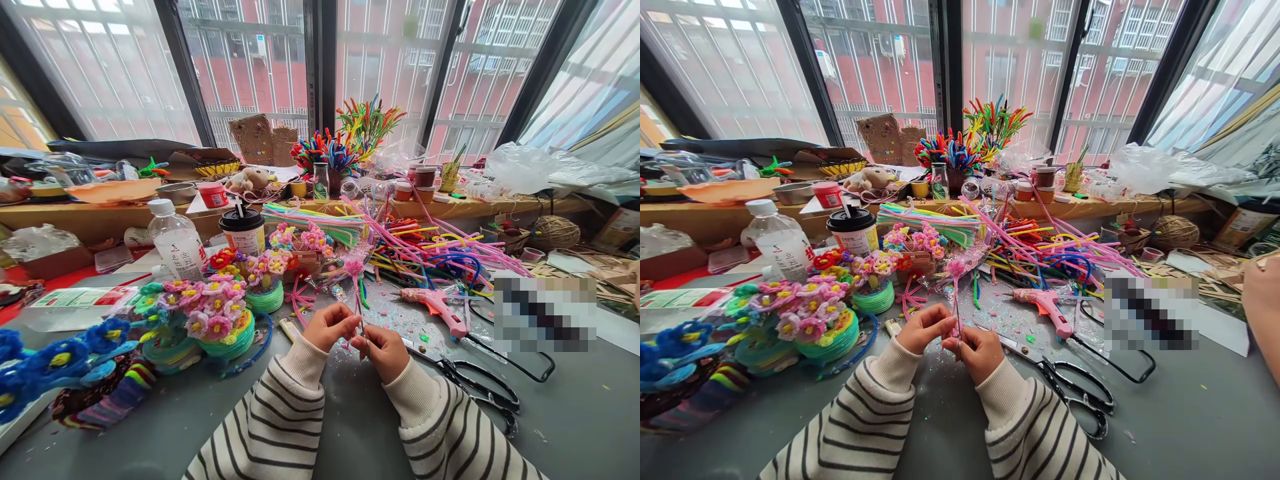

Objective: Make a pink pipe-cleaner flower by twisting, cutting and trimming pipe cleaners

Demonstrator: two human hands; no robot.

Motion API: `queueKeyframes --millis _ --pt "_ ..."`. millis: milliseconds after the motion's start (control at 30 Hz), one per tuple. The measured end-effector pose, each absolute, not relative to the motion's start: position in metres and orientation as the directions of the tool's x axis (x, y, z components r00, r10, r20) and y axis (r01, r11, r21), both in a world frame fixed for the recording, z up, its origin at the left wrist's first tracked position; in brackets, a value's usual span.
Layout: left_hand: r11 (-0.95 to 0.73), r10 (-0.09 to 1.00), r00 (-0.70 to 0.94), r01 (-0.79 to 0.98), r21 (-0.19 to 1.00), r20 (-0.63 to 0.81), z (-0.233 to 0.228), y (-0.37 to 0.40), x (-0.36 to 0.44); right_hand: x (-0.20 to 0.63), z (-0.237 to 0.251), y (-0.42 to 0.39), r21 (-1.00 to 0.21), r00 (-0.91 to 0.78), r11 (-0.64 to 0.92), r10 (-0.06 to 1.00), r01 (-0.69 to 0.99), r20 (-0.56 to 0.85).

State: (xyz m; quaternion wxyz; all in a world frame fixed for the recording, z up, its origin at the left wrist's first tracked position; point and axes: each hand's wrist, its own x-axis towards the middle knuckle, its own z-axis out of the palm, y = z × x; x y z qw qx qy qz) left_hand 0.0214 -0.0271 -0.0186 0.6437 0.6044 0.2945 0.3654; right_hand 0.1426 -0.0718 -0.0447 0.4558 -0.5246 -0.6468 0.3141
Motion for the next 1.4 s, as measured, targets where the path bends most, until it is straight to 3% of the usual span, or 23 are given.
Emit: queueKeyframes --millis 200,700,933,1233,1400 --pt "0.012 0.806 0.589 -0.109 0.994 0.055 -0.0189 -0.0274 0.0203 0.1434 -0.0435 -0.0718 -0.882 -0.159 0.337 0.941 0.329 0.3" --pt "0.014 0.839 0.54 -0.153 0.988 0.072 -0.0202 -0.0272 0.0237 0.1428 -0.0447 -0.0704 -0.861 -0.004 0.231 0.966 0.453 0.257" --pt "-0.045 0.874 0.477 -0.11 0.993 0.093 -0.0176 -0.0279 0.0227 0.1431 -0.0451 -0.0708 -0.838 -0.037 0.243 0.965 0.488 0.258" --pt "-0.093 0.825 0.555 -0.047 0.995 0.104 -0.0156 -0.0309 0.0224 0.1428 -0.0452 -0.0709 -0.841 -0.151 0.315 0.949 0.44 0.277" --pt "-0.107 0.806 0.583 -0.031 0.994 0.105 -0.0157 -0.0316 0.0217 0.1433 -0.0436 -0.0718 -0.85 -0.123 0.284 0.959 0.444 0.256"
